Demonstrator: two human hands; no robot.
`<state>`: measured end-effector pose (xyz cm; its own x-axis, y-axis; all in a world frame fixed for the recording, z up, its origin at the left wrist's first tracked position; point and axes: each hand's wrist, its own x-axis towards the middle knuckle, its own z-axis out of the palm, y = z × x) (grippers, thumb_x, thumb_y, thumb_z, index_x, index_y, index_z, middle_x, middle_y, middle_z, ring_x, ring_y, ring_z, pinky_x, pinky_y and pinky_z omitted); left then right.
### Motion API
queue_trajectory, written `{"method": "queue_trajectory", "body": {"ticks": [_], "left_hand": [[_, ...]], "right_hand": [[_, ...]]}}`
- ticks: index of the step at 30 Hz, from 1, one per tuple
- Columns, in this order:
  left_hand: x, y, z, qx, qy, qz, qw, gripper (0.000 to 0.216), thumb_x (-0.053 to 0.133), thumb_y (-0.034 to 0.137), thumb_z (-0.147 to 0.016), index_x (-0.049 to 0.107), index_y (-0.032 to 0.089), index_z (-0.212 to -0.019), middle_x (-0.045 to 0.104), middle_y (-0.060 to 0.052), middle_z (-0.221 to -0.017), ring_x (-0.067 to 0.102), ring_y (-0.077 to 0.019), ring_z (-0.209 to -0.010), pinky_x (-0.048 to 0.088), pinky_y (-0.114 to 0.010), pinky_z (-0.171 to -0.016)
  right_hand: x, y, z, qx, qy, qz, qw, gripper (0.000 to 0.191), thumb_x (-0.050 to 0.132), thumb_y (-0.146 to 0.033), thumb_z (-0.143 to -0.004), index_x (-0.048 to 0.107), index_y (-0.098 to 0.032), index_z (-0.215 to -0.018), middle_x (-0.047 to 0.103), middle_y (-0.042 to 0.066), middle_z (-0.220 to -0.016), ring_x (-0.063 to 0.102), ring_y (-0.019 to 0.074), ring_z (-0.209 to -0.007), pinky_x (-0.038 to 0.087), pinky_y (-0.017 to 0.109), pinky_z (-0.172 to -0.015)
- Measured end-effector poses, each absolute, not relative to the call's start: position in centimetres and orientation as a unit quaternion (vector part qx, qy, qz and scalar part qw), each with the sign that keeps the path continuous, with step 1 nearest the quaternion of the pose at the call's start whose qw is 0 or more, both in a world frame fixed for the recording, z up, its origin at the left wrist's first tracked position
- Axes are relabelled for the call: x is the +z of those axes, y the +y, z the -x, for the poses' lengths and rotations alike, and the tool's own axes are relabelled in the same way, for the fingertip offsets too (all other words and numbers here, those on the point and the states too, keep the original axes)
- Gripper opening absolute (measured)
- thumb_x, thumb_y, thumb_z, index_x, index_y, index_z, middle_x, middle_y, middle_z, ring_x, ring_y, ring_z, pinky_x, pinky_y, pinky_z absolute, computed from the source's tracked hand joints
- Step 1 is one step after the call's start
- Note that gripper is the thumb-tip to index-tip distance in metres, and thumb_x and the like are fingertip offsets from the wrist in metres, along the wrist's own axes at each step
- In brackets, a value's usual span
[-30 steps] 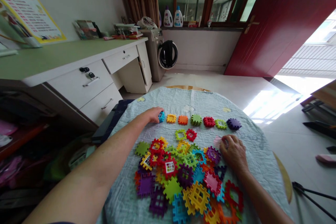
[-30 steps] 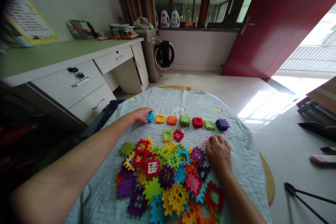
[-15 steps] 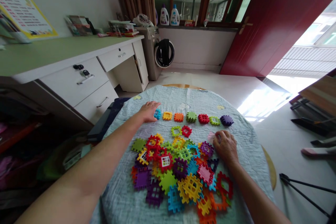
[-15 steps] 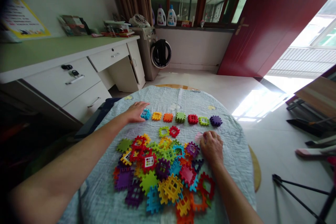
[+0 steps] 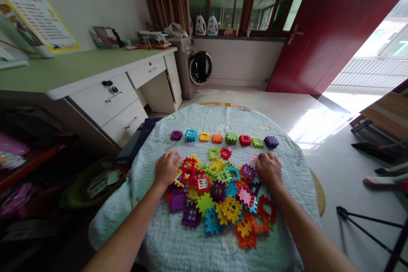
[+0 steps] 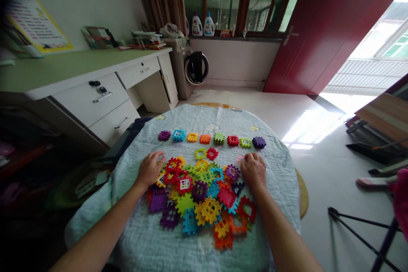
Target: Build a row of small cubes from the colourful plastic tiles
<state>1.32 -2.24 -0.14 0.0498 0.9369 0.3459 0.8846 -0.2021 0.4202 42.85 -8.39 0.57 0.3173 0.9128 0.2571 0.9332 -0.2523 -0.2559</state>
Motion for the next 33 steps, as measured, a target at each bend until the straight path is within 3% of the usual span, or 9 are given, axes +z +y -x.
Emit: {"method": "queue_trajectory", "body": {"ticks": [4, 14, 21, 23, 27, 30, 33], "left_hand": [[0.4, -2.6, -1.9, 0.302, 0.616, -0.724, 0.071, 0.032, 0.045, 0.042, -0.087, 0.067, 0.020, -0.097, 0.068, -0.012, -0.113, 0.061, -0.0291, -0.109, 0.044, -0.046, -0.102], [1.4, -3.6, -1.1, 0.447, 0.623, -0.578, 0.281, 0.041, 0.042, 0.050, -0.087, 0.067, 0.018, -0.093, 0.073, -0.008, -0.096, 0.066, -0.0219, -0.093, 0.051, -0.034, -0.089], [1.6, -3.7, -1.5, 0.422, 0.625, -0.605, 0.256, 0.035, 0.046, 0.047, -0.087, 0.067, 0.020, -0.086, 0.073, -0.004, -0.088, 0.067, -0.0201, -0.087, 0.051, -0.031, -0.085], [1.8, -3.7, -1.6, 0.408, 0.630, -0.618, 0.232, 0.033, 0.047, 0.047, -0.086, 0.067, 0.020, -0.084, 0.073, -0.004, -0.085, 0.067, -0.0200, -0.084, 0.051, -0.031, -0.083], [1.9, -3.6, -1.7, 0.394, 0.632, -0.638, 0.196, 0.030, 0.048, 0.044, -0.084, 0.067, 0.021, -0.083, 0.073, -0.005, -0.088, 0.067, -0.0210, -0.085, 0.051, -0.031, -0.084], [1.9, -3.5, -1.7, 0.389, 0.627, -0.647, 0.190, 0.028, 0.049, 0.042, -0.082, 0.066, 0.020, -0.083, 0.073, -0.005, -0.088, 0.067, -0.0212, -0.085, 0.052, -0.032, -0.086], [1.8, -3.6, -1.7, 0.385, 0.625, -0.653, 0.188, 0.026, 0.049, 0.040, -0.080, 0.066, 0.020, -0.082, 0.073, -0.005, -0.086, 0.067, -0.0213, -0.084, 0.052, -0.033, -0.086]], "right_hand": [[0.6, -8.4, -42.8, -0.024, -0.583, 0.792, 0.183, 0.019, 0.051, -0.028, -0.087, 0.064, -0.020, -0.098, 0.061, 0.009, -0.107, 0.050, 0.0242, -0.099, 0.033, 0.035, -0.084], [0.3, -8.4, -43.0, -0.032, -0.591, 0.784, 0.190, 0.024, 0.049, -0.032, -0.087, 0.065, -0.020, -0.099, 0.062, 0.009, -0.107, 0.051, 0.0252, -0.098, 0.035, 0.038, -0.084], [0.2, -8.4, -43.5, 0.000, -0.591, 0.772, 0.235, 0.025, 0.050, -0.034, -0.082, 0.067, -0.021, -0.095, 0.064, 0.009, -0.109, 0.053, 0.0277, -0.103, 0.036, 0.044, -0.092], [0.9, -8.8, -43.7, 0.074, -0.600, 0.749, 0.271, 0.027, 0.051, -0.037, -0.081, 0.068, -0.022, -0.096, 0.066, 0.009, -0.109, 0.055, 0.0282, -0.105, 0.038, 0.046, -0.095], [2.7, -10.5, -43.5, 0.269, -0.650, 0.643, 0.303, 0.042, 0.052, -0.043, -0.082, 0.064, -0.025, -0.118, 0.063, 0.008, -0.127, 0.057, 0.0273, -0.116, 0.043, 0.044, -0.099], [3.2, -11.7, -42.3, 0.265, -0.707, 0.600, 0.263, 0.049, 0.059, -0.034, -0.076, 0.064, -0.025, -0.123, 0.058, 0.008, -0.136, 0.050, 0.0283, -0.127, 0.036, 0.048, -0.108], [2.8, -12.2, -41.1, 0.231, -0.712, 0.610, 0.259, 0.042, 0.057, -0.028, -0.077, 0.068, -0.025, -0.117, 0.064, 0.008, -0.128, 0.053, 0.0277, -0.121, 0.035, 0.051, -0.109]]}}
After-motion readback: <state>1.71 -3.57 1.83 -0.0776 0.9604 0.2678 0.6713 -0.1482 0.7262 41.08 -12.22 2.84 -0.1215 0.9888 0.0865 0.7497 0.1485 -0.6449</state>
